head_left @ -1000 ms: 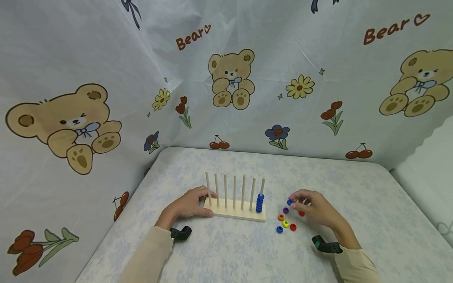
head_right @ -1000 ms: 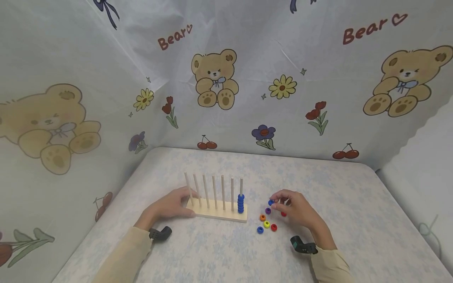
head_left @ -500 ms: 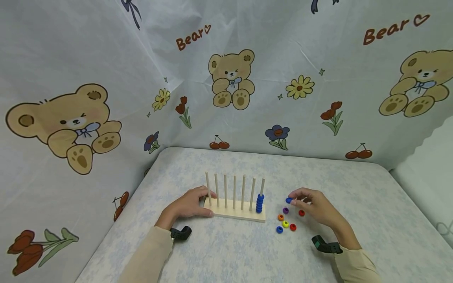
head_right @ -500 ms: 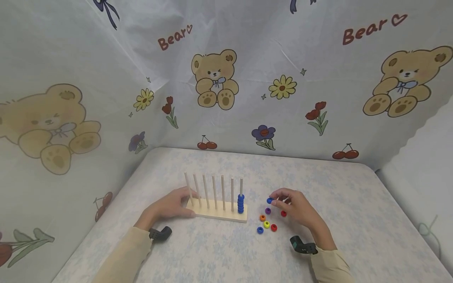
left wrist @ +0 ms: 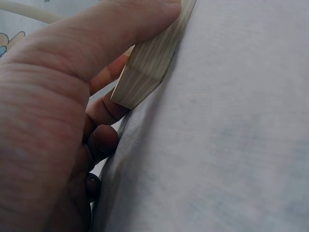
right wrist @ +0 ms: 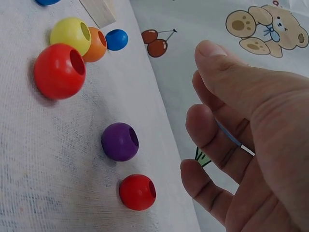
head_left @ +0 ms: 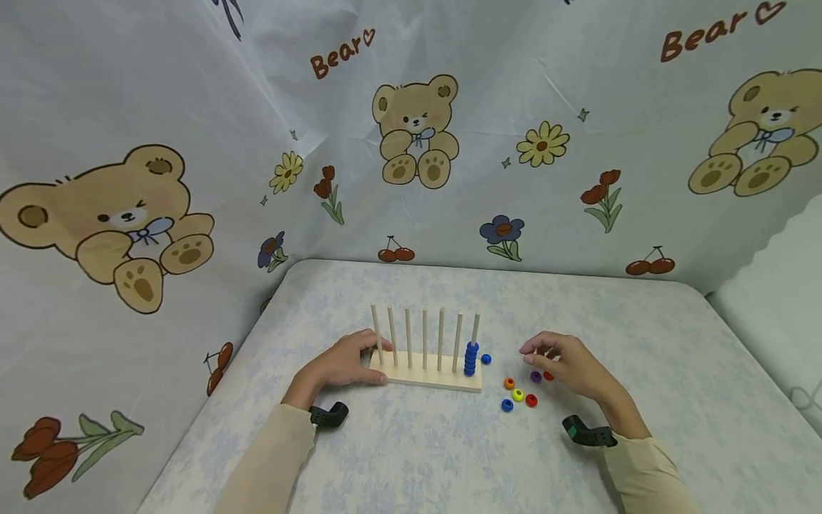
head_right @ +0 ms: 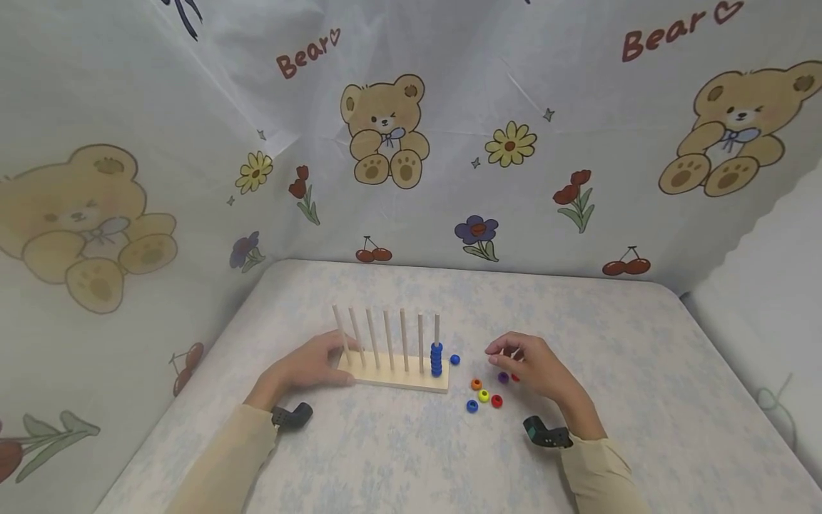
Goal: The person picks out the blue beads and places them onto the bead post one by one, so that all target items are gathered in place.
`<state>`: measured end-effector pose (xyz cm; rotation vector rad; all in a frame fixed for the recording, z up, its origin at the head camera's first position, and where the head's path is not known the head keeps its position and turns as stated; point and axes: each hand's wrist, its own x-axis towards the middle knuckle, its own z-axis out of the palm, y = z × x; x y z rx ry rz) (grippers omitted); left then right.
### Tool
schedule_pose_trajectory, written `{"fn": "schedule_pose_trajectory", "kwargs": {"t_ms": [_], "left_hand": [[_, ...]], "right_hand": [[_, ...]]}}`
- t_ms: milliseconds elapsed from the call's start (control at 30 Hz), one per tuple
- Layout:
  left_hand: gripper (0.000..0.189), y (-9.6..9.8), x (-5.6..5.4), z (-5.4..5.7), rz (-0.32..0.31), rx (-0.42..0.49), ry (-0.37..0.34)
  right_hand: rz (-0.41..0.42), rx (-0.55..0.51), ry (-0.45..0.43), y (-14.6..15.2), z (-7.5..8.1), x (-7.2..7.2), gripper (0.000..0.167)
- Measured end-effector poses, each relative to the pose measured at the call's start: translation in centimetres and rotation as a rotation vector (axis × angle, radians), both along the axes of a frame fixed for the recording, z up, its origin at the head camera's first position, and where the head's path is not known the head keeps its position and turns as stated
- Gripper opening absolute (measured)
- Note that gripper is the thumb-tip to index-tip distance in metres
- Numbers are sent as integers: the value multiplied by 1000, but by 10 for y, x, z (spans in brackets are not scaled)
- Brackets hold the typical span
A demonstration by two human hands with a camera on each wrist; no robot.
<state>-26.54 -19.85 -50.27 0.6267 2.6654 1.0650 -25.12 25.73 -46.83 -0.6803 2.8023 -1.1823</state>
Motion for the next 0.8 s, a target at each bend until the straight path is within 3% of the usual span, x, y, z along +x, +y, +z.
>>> {"fn": "schedule_pose_trajectory", "kwargs": {"t_ms": [333,500,800], "left_hand": [[50,-1,3,4,-2,13,-13],[50,-2,2,3,15,20,-8],[50,-1,3,4,-2,25,-19]], "right_hand": [[16,-9,-4,-6,0,0,18],[48,0,43,-12,1,-2,19],[6,5,98,-22,1,2,18]]}}
